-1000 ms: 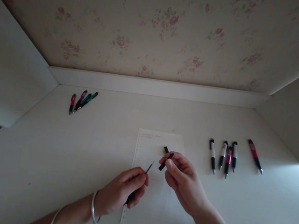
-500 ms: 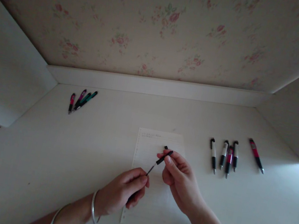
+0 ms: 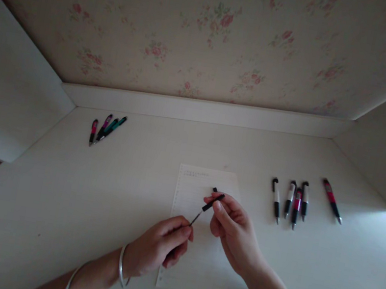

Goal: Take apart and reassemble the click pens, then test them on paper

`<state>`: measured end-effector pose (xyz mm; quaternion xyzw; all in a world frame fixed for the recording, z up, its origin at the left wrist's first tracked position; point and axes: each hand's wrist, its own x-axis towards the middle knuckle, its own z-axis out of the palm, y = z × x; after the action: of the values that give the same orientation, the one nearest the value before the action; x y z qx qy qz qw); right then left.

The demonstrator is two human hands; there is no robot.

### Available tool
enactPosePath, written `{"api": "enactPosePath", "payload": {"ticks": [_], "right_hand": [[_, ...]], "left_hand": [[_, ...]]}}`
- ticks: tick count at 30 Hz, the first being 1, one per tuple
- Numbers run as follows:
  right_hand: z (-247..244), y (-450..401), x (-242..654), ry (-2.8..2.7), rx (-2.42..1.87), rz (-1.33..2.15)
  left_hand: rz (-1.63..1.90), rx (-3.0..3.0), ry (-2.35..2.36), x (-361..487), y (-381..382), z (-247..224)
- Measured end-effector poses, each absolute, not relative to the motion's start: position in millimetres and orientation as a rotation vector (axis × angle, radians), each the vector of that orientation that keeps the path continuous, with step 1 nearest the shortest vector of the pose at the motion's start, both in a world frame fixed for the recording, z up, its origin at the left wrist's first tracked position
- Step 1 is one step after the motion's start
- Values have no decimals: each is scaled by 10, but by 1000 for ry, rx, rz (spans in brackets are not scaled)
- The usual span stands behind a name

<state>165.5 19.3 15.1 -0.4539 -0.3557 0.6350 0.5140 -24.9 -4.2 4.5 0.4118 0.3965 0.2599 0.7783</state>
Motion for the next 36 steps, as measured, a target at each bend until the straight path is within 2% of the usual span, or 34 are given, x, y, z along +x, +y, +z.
{"api": "enactPosePath", "payload": {"ticks": [20, 36], "right_hand": [[165, 212, 1711, -877, -1089, 1517], [186, 165, 1615, -1080, -1047, 1685]], "left_hand": [[549, 887, 851, -247, -46, 43], [561, 924, 849, -238, -36, 67]]}}
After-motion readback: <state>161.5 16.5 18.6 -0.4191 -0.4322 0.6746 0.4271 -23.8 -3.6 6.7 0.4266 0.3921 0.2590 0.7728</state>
